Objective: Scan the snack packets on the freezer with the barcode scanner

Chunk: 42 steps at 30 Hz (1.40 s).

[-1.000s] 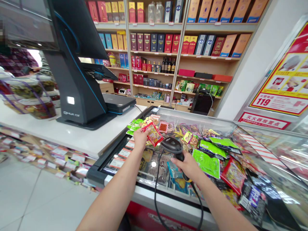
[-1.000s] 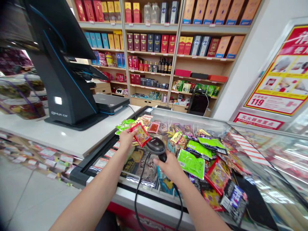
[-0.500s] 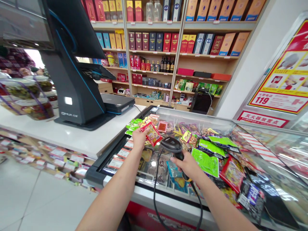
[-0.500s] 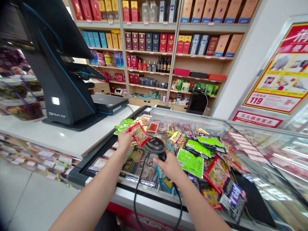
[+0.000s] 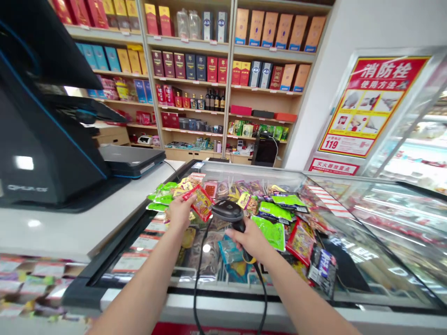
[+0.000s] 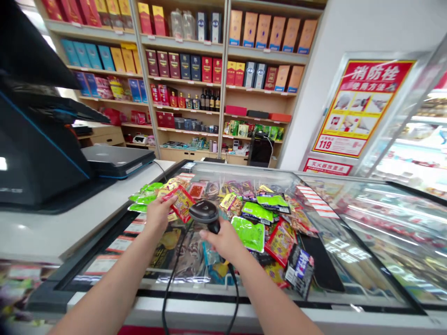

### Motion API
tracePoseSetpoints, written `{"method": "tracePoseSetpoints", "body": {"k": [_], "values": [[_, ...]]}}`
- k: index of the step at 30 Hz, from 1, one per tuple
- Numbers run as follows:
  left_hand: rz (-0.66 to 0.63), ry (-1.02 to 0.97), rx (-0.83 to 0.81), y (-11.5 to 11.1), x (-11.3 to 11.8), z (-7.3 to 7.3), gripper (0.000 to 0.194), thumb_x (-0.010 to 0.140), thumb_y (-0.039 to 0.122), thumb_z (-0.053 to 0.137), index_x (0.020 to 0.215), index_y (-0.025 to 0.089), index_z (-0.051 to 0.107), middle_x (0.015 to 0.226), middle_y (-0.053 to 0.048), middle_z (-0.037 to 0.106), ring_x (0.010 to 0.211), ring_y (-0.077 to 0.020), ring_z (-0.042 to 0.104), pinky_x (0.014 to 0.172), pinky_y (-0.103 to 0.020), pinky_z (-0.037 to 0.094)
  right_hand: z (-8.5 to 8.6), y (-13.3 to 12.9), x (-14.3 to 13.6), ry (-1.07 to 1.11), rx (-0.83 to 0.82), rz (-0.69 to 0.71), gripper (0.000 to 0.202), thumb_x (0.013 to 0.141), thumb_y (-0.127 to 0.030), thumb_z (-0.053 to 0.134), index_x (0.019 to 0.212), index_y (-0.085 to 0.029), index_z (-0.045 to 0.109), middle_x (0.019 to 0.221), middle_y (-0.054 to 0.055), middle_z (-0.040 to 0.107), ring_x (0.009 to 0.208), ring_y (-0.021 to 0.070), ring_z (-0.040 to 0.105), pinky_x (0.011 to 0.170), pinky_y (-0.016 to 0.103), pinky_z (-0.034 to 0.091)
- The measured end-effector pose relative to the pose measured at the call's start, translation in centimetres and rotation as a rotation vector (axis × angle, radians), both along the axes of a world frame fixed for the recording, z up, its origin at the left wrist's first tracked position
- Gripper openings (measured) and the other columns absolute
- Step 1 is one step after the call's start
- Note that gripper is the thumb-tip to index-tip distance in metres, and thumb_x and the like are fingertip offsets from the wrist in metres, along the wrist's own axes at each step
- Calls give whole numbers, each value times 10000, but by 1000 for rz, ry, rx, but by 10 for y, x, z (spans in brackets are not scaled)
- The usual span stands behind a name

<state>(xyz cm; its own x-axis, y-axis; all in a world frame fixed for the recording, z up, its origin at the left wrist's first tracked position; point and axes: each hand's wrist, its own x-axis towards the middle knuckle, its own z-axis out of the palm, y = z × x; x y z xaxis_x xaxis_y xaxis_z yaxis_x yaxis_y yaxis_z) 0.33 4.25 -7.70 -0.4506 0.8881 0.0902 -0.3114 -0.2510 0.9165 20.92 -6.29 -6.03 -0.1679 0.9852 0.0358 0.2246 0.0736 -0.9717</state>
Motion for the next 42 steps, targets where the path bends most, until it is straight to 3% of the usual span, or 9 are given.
{"method": "tracePoseSetpoints", "body": {"k": [6, 13, 17, 23, 26, 29, 34, 39, 42], "values": [[-197, 8, 54, 11, 58, 23, 344, 392, 323, 851, 607, 140, 656, 565, -12, 657, 520, -136, 581, 562, -259, 493, 18, 5, 39, 64, 45, -102, 250, 663, -368, 663, 762, -216, 491, 443, -102, 483, 355, 94, 451, 390, 226, 380], [-375, -50, -15, 34, 165, 28, 330, 401, 290, 844, 588, 136, 620, 537, -7, 634, 487, -143, 576, 555, -298, 497, 28, -5, 114, 89, 98, -277, 299, 663, -417, 686, 752, -205, 495, 428, -93, 505, 352, 94, 443, 389, 237, 388], [-383, -9, -47, 45, 222, 30, 263, 448, 223, 822, 543, 144, 590, 520, 6, 611, 502, -134, 571, 561, -285, 489, 26, -13, 149, 168, 83, -386, 389, 652, -412, 723, 900, -179, 535, 461, -91, 526, 357, 104, 457, 380, 239, 386], [-388, 125, -69, 49, 281, 30, 199, 511, 159, 778, 540, 155, 581, 504, 22, 588, 487, -118, 538, 548, -259, 455, 22, -22, 178, 230, 61, -442, 413, 636, -480, 750, 861, -202, 543, 471, -81, 518, 367, 111, 448, 372, 250, 386], [-369, 282, -79, 46, 295, 27, 171, 571, 184, 761, 566, 157, 592, 543, 0, 616, 553, -150, 589, 583, -271, 465, 21, -27, 185, 248, 59, -464, 404, 632, -502, 755, 781, -205, 525, 454, -74, 514, 361, 108, 444, 382, 256, 394], [-335, 665, -99, 40, 298, 30, 124, 616, 186, 744, 698, 150, 659, 720, -80, 701, 738, -234, 668, 699, -325, 484, 18, -31, 190, 258, 78, -485, 408, 641, -520, 751, 755, -205, 519, 443, -66, 519, 357, 113, 455, 393, 267, 404], [-356, 1197, -193, 25, 291, 41, 529, 599, 267, 792, 1098, 171, 647, 1130, -192, 669, 1073, -353, 617, 921, -468, 418, 15, -38, 196, 272, 63, -516, 430, 608, -509, 782, 805, -201, 556, 458, -69, 525, 382, 121, 467, 397, 263, 406], [-341, 1281, -141, 19, 283, 45, 496, 685, 420, 735, 1134, 231, 642, 1323, -164, 557, 1170, -333, 558, 1013, -476, 355, 15, -39, 193, 250, 35, -493, 398, 602, -449, 806, 797, -198, 567, 470, -55, 538, 399, 134, 491, 415, 273, 424], [-317, 1248, -78, 18, 263, 46, 455, 726, 419, 704, 1142, 247, 641, 1357, -136, 530, 1163, -302, 563, 1010, -440, 373, 14, -37, 185, 264, 48, -505, 392, 608, -454, 798, 804, -196, 577, 481, -52, 535, 399, 129, 480, 400, 270, 420]]}}
